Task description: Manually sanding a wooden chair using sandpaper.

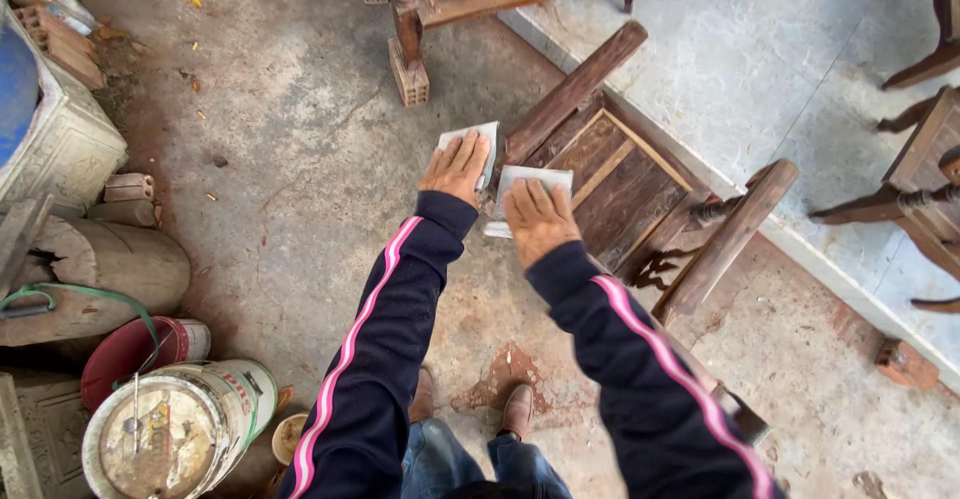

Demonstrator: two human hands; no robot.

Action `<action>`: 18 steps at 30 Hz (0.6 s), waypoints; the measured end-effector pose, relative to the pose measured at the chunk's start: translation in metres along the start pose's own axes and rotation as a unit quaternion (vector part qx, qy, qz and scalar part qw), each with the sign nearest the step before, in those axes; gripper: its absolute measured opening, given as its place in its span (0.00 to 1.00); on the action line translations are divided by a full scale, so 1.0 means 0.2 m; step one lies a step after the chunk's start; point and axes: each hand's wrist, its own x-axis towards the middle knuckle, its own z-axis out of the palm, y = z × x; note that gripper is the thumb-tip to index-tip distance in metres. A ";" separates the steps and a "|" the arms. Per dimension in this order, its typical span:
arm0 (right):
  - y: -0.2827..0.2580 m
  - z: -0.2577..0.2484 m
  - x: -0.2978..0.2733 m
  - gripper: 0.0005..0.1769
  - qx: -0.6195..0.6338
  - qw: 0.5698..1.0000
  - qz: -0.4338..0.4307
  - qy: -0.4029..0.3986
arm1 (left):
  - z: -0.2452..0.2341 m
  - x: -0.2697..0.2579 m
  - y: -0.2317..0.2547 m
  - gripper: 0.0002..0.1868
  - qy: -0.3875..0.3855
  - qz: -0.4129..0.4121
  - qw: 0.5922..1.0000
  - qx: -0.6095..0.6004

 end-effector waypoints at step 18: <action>0.28 -0.16 -0.68 0.33 0.093 0.995 -0.002 0.024 | -0.02 0.01 0.03 0.44 0.047 0.004 0.999 -0.016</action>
